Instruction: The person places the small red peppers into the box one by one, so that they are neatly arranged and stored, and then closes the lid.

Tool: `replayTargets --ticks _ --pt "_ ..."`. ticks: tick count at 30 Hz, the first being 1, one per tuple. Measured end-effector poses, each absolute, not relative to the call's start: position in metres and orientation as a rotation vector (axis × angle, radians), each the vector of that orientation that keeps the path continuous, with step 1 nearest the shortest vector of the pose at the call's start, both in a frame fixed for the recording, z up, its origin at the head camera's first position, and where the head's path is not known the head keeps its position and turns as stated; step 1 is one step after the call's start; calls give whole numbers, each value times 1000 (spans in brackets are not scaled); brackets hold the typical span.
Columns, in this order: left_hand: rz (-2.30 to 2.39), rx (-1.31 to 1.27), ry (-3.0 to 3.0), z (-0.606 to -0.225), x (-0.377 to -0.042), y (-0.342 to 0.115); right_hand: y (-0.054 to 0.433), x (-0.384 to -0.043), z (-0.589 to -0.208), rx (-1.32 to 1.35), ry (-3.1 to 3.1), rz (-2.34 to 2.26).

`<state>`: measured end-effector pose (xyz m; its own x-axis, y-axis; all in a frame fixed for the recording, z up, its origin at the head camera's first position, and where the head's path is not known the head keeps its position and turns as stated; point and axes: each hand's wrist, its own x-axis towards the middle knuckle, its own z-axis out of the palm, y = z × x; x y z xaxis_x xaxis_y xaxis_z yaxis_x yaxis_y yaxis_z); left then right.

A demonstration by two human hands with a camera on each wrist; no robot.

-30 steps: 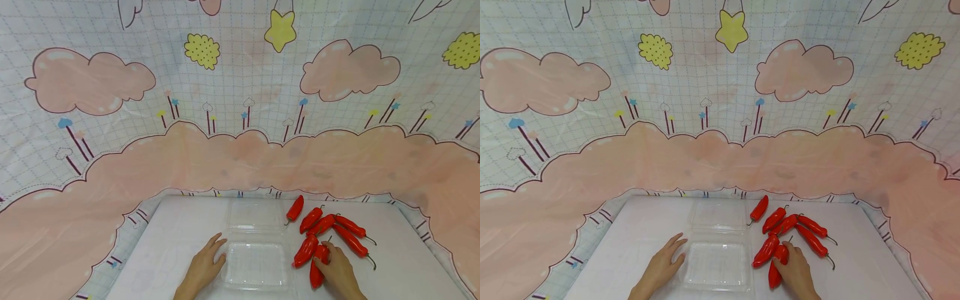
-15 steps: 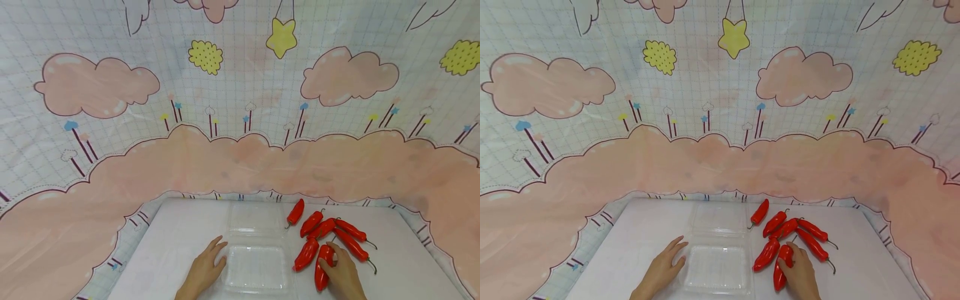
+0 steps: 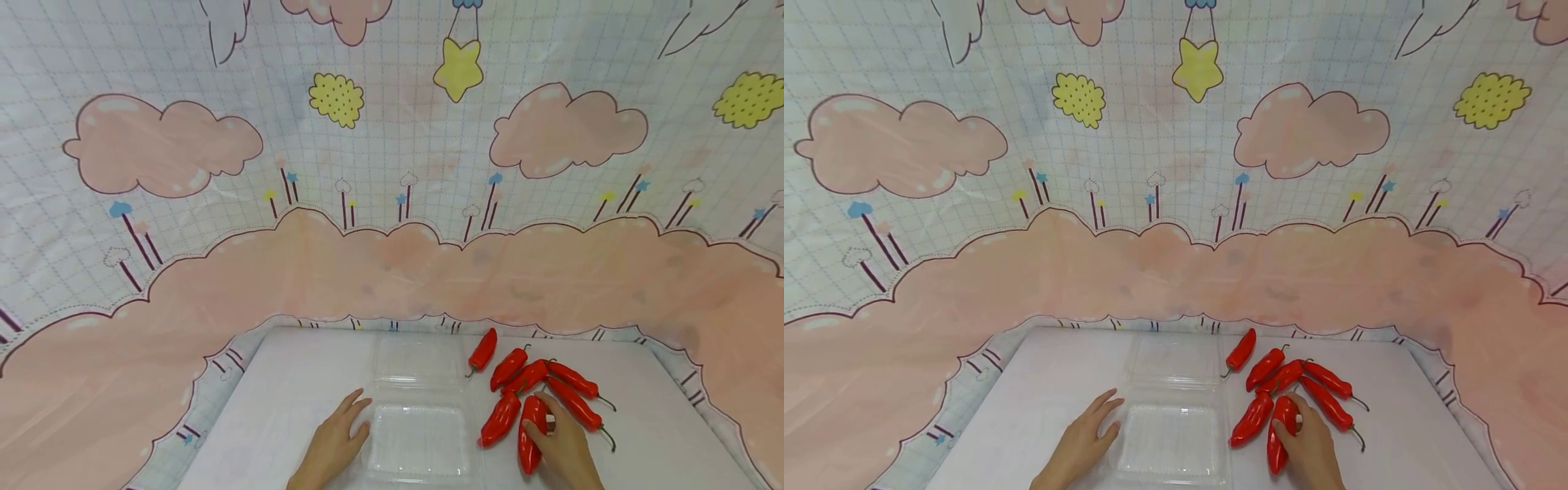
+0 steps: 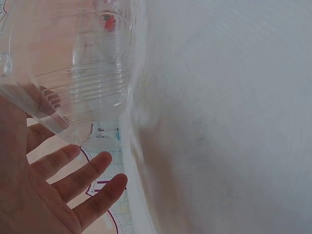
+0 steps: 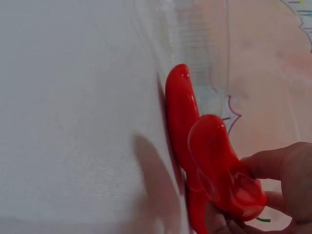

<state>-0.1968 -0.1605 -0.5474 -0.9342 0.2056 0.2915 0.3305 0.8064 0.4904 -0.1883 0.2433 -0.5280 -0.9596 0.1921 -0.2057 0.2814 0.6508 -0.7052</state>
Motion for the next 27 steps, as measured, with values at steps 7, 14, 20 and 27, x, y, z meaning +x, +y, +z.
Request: replayTargets --ticks 7,14,20,27 --pt "-816 -419 -2769 -548 -196 -160 242 -187 -519 312 2817 -1184" --pt "-813 -429 -2764 -549 -196 -161 239 -189 -510 331 2808 -1221" --pt "-804 -427 -2762 -549 -196 -161 235 -191 -506 320 2850 -1222" --pt "-810 -428 -2754 -548 -195 -161 228 -192 -500 309 2882 -1245"
